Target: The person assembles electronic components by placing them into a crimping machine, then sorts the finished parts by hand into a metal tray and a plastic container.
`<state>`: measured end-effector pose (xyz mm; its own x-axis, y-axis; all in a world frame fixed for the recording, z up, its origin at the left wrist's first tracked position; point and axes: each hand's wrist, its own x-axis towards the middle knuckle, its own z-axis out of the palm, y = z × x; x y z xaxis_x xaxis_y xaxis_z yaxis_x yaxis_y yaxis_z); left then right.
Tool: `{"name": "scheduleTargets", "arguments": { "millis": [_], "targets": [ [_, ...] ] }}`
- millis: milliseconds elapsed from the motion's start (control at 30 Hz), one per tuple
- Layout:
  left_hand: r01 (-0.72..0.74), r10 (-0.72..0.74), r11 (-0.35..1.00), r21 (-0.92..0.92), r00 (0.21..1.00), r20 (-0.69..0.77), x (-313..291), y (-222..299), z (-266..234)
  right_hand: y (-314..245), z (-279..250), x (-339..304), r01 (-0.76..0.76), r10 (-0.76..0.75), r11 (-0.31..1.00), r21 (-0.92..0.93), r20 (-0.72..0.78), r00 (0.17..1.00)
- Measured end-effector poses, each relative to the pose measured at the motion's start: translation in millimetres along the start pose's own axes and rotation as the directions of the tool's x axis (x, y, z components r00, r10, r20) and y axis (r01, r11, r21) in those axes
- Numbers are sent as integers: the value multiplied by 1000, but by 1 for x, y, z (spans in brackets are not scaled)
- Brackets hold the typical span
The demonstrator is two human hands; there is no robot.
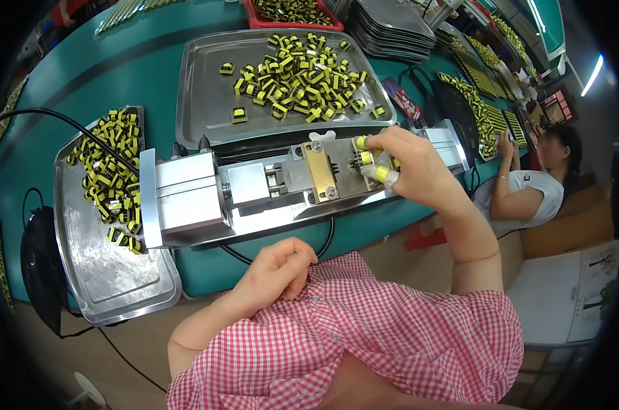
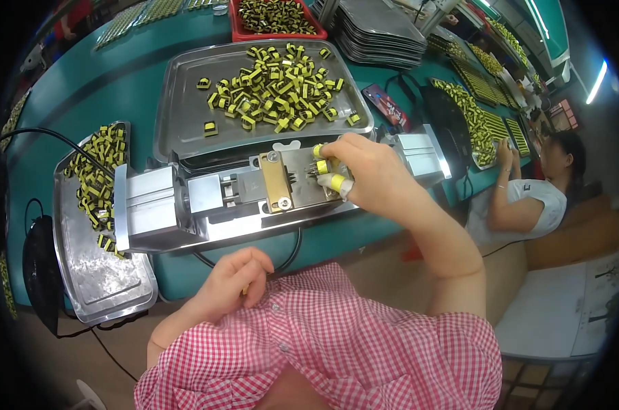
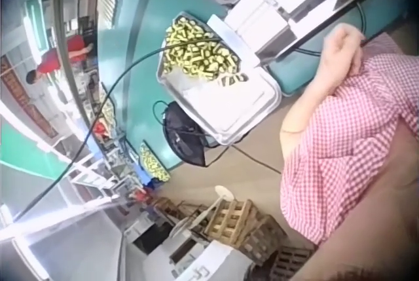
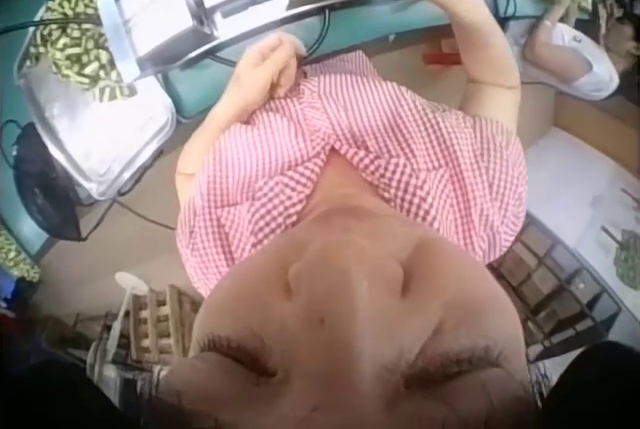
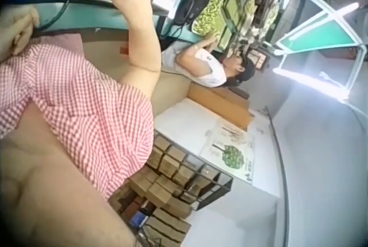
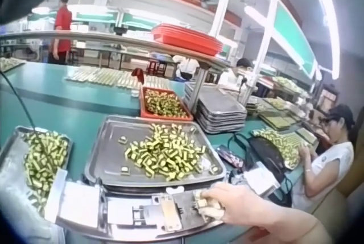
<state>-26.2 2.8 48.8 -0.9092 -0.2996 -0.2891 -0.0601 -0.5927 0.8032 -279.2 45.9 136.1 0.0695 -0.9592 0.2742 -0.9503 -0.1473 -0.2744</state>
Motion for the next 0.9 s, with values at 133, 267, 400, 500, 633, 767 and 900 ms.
{"name": "scheduleTargets", "arguments": {
  "millis": [133,267,400,500,633,767,900],
  "targets": [
    [15,-15,1000,-9,1000,-5,-2,-2,-4,-7,-7,9,38,-26,994,-104,112,993],
    [21,-20,1000,13,1000,-19,-3,-3,-6,-8,-9,14,114,-89,981,-160,157,984],
    [26,-26,999,29,999,-24,-2,-2,-7,-10,-7,11,94,-64,975,-200,149,987],
    [30,-30,999,45,1000,1,-1,-2,-6,-17,0,9,129,-99,956,-265,125,987],
    [30,-30,999,30,1000,-4,0,-3,-6,-17,9,6,219,-215,940,-261,45,976],
    [37,-34,997,-68,998,48,2,-7,-10,-3,16,-2,267,-280,956,-124,-94,955],
    [181,-161,952,-248,982,99,5,-6,-9,-3,21,-3,268,-287,948,-170,-97,953]
  ]
}}
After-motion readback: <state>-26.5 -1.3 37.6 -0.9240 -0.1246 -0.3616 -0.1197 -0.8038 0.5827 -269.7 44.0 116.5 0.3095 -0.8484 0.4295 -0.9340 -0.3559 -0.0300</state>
